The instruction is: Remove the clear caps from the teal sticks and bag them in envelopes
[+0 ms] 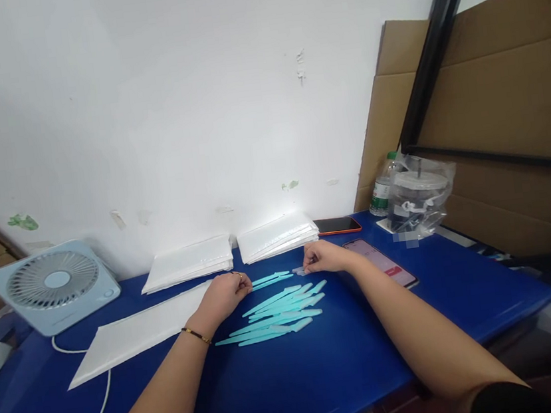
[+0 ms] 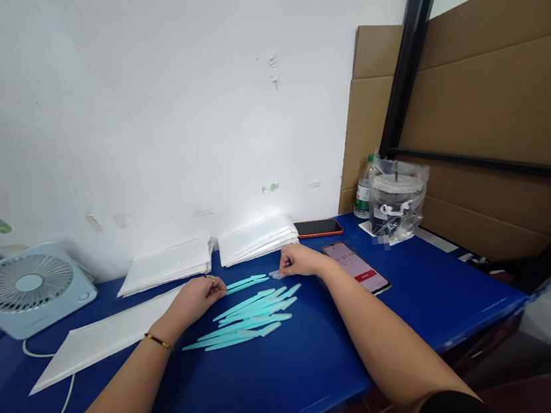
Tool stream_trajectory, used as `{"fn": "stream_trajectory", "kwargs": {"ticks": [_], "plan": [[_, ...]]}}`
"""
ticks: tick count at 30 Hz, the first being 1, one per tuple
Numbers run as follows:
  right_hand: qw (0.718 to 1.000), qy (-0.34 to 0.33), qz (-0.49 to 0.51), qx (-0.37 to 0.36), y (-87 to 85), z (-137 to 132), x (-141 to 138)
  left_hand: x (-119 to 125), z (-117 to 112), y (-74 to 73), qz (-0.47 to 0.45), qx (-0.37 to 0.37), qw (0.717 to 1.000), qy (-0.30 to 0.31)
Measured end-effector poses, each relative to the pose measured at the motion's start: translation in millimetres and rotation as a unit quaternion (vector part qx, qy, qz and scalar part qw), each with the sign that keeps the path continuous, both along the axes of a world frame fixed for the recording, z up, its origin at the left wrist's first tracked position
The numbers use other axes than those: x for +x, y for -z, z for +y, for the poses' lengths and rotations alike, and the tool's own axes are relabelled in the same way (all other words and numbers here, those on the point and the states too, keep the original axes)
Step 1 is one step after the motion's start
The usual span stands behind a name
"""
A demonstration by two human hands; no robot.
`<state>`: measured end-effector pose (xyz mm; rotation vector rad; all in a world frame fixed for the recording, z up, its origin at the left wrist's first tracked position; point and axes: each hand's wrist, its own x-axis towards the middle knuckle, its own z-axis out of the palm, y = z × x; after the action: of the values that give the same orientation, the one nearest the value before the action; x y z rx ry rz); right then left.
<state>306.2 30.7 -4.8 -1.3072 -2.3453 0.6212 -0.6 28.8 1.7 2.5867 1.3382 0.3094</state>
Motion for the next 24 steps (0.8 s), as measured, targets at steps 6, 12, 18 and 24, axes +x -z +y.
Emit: {"fn": "stream_trajectory", "kwargs": {"ticks": [6, 12, 18, 24], "plan": [[0.999, 0.009, 0.026, 0.044, -11.9, -12.4, -12.1, -0.9, -0.7, -2.2, -0.052, 0.032, 0.997, -0.040], [0.995, -0.087, -0.004, 0.049, -8.3, -20.0, -34.4, 11.9, -16.7, -9.0, -0.048, -0.064, 0.997, 0.023], [0.990, -0.073, -0.053, 0.110, -1.0, -21.1, -45.0, 22.3, -24.1, -9.6, -0.026, -0.077, 0.996, 0.036], [0.981, -0.055, -0.093, 0.162, 0.2, -21.9, -49.1, 22.4, -23.2, -6.7, 0.014, -0.012, 0.999, 0.037]]}}
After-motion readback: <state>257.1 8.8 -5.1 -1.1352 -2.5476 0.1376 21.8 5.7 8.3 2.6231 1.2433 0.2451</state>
